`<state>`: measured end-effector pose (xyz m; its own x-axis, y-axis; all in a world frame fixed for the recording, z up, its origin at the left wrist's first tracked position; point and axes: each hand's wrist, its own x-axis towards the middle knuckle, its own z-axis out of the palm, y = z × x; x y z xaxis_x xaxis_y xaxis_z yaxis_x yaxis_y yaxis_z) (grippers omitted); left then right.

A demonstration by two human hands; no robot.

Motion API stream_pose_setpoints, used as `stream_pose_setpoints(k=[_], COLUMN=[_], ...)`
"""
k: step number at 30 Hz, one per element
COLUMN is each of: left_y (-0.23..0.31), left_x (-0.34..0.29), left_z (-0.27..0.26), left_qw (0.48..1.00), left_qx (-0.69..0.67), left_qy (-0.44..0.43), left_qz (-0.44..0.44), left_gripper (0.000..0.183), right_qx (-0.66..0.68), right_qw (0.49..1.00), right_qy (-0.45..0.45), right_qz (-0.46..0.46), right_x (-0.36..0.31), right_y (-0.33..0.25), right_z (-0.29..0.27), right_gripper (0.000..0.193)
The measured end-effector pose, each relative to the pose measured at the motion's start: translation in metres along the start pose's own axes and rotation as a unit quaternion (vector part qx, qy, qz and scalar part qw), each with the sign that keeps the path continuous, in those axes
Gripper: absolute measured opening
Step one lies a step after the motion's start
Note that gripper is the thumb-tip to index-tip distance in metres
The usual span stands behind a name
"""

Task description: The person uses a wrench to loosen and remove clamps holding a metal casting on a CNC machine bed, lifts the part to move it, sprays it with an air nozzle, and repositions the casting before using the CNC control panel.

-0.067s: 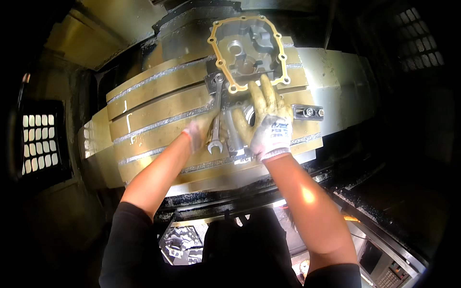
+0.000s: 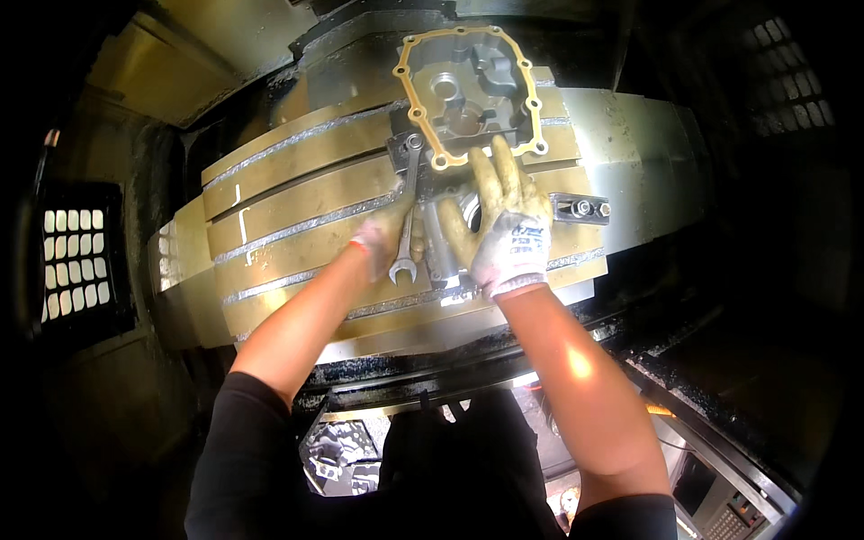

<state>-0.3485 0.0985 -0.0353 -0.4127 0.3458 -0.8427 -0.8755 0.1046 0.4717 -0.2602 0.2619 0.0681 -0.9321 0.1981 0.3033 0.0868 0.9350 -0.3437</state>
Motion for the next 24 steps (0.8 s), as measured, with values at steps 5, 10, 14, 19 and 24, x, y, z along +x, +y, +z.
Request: stream_pose_setpoints(k=[5,10,14,19,24], left_y=[-0.014,-0.013,-0.008,0.0,-0.004], left_x=[0.003,-0.076,-0.133,-0.168,-0.16], left_z=[0.006,-0.019,0.016,0.087,0.183], left_qw=[0.988,0.952,0.922,0.887,0.934], left_qx=[0.014,-0.158,-0.202,-0.238,-0.185], left_qy=[0.09,0.058,0.022,-0.06,-0.082], left_qz=[0.121,0.255,0.33,0.39,0.295], left_gripper=[0.038,0.039,0.034,0.039,0.046], right_qx=[0.005,0.028,0.037,0.562,0.721], right_qw=[1.0,0.998,0.997,0.791,0.582], right_qy=[-0.022,-0.05,0.07,-0.091,-0.027], right_qz=[0.018,0.038,0.026,0.225,0.374], right_x=[0.001,-0.003,-0.017,-0.091,-0.091], right_y=[0.002,0.006,0.01,-0.004,0.022], right_z=[0.001,-0.003,-0.005,-0.091,-0.122], right_gripper=[0.072,0.073,0.063,0.042,0.025])
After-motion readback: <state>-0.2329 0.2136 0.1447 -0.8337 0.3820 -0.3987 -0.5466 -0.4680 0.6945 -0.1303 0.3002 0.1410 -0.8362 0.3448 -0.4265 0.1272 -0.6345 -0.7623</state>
